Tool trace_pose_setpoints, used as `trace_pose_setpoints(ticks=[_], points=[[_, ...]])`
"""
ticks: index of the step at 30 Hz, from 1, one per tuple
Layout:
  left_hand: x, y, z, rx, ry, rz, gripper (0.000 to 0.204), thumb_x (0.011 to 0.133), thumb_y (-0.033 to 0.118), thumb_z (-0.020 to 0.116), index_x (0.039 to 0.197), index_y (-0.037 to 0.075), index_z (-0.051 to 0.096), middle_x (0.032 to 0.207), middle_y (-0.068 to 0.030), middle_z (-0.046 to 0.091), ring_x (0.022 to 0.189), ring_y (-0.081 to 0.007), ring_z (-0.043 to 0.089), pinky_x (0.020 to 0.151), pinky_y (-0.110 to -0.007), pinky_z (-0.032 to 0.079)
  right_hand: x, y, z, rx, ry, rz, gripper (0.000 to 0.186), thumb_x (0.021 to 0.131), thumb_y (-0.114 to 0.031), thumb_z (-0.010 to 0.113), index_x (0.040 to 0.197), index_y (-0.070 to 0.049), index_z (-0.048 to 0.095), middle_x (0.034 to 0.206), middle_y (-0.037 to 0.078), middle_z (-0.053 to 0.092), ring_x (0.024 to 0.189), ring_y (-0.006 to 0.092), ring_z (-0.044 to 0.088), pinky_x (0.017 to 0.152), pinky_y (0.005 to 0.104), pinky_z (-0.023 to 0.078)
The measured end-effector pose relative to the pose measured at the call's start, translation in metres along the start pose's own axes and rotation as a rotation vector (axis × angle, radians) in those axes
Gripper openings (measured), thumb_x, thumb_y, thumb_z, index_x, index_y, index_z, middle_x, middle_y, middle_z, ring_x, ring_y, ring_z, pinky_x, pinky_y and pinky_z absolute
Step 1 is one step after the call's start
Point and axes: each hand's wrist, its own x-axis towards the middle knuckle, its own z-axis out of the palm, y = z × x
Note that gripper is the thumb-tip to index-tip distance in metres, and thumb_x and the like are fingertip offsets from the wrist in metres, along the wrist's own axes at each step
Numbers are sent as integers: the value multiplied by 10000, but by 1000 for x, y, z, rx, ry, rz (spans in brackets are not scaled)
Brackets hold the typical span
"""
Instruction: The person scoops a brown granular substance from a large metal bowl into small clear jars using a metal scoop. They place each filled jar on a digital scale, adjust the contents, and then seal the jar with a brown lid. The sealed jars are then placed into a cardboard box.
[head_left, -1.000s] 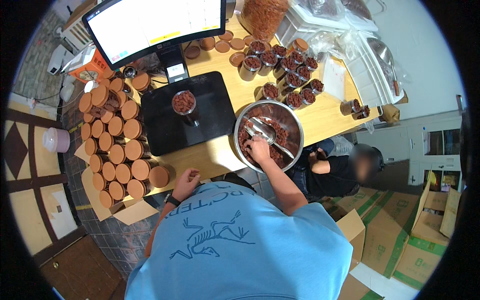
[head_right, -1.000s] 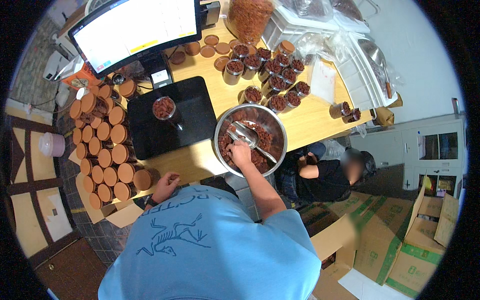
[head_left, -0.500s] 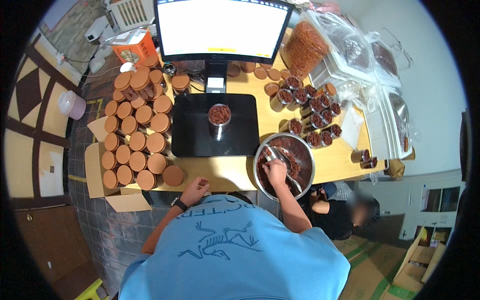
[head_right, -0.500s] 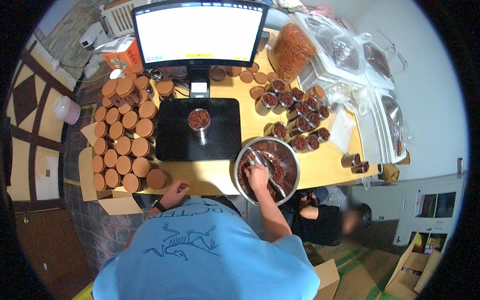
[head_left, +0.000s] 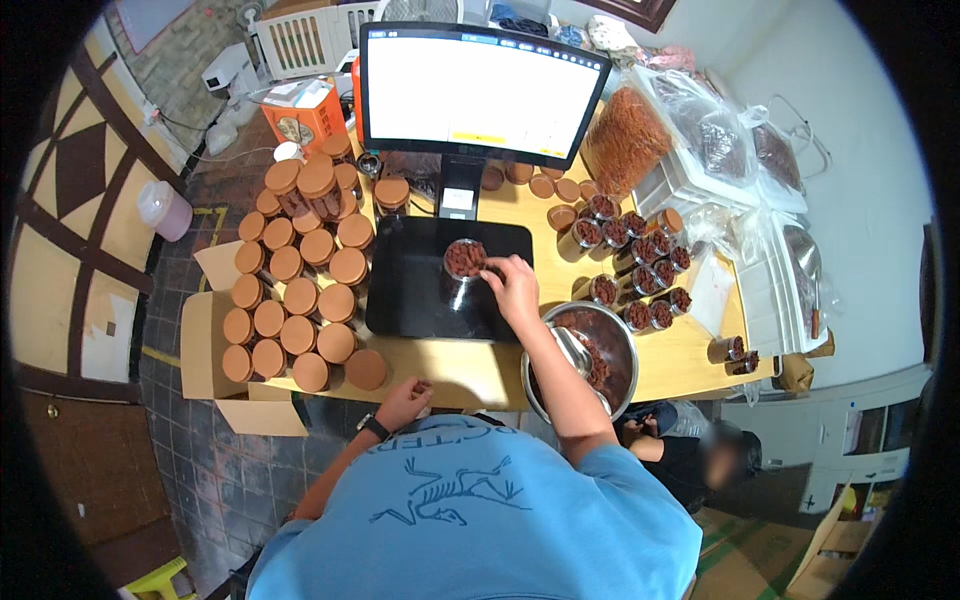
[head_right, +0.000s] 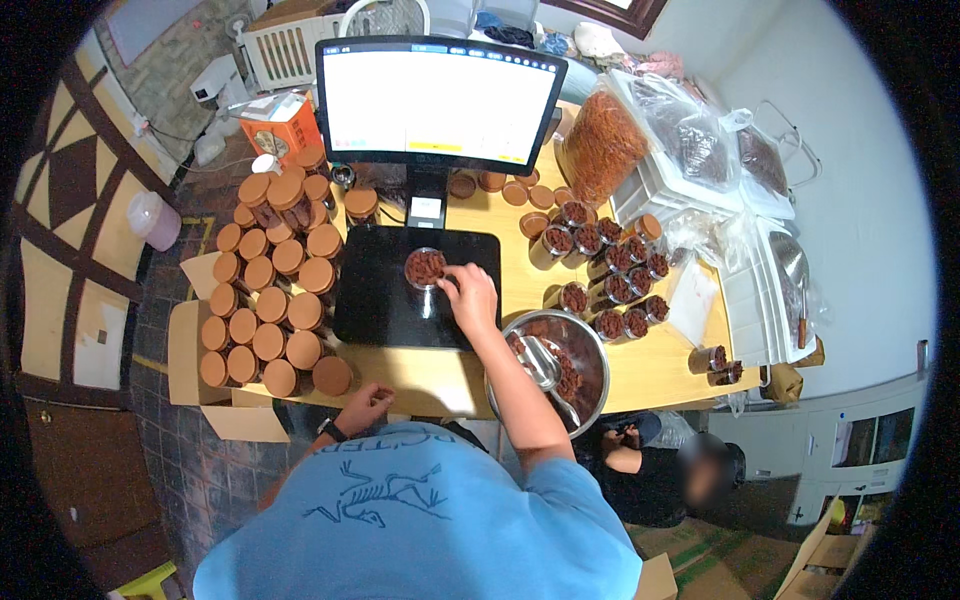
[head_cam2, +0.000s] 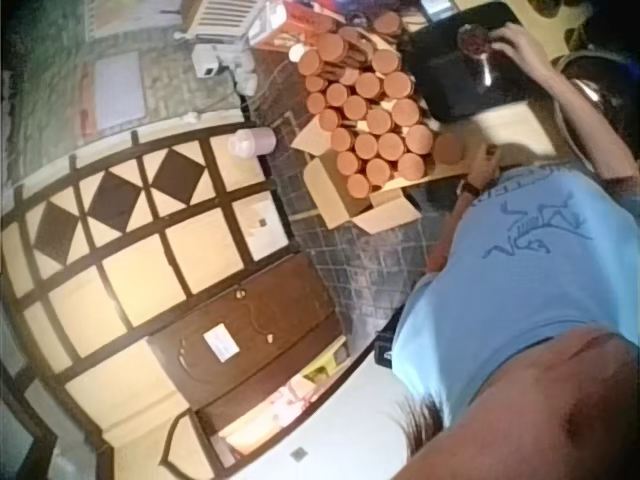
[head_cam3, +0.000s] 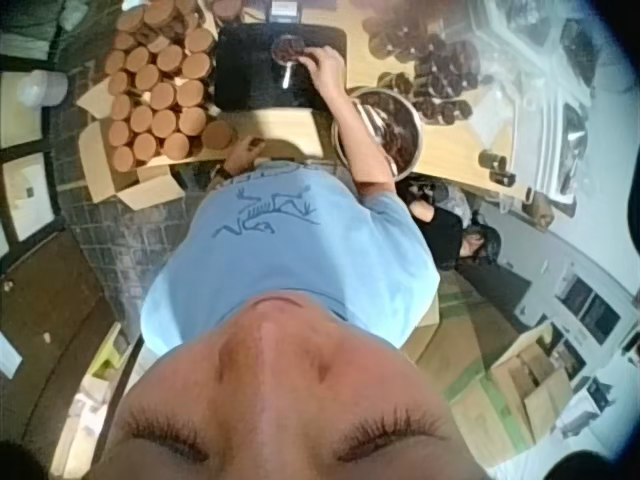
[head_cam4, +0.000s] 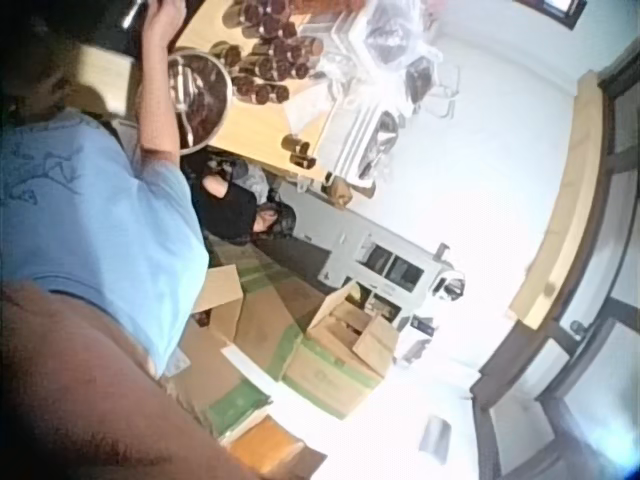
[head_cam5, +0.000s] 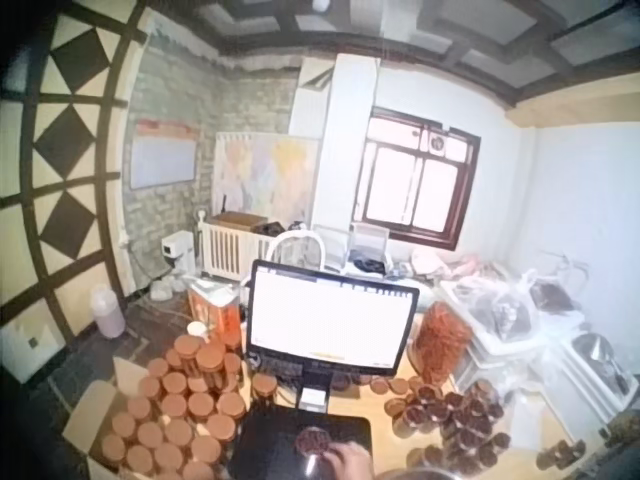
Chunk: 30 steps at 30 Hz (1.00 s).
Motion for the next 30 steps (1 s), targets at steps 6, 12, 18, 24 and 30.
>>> trace_pose_setpoints(ticks=[6,12,18,24,30], points=[[8,-22,5,-44,-21,-70,382,936,318,609,1134,-8,590,1016,-139,666,913,-236,654,808,-356,519,-91,-23,-16,25,-313,206,407,944,-337,564,685,-28,624,693,192,628,621,380,615,603,474,489],[13,-1,7,49,-30,-10,341,929,301,619,1098,6,595,960,-116,672,870,-217,655,768,-344,526,-190,-5,24,139,-626,91,232,837,-69,540,1066,-34,530,910,260,645,885,406,644,760,484,499],[14,6,9,33,-91,-25,308,927,276,624,1086,13,598,939,-109,669,853,-205,648,757,-340,527,-178,-21,6,-25,-795,39,210,841,-118,562,1022,-39,632,939,202,664,870,385,659,740,467,536],[13,11,9,57,-82,11,305,925,271,627,1087,14,596,963,-113,665,891,-213,637,780,-346,520,-193,-3,33,-47,-940,23,225,862,-185,589,1044,-59,628,933,191,672,875,380,663,731,468,536],[16,-11,11,4,-95,-6,318,923,264,633,1110,12,582,975,-117,661,904,-222,636,796,-349,517,-175,-28,9,-23,-882,28,212,849,-177,605,1022,-58,636,944,197,667,894,383,656,741,460,536]])
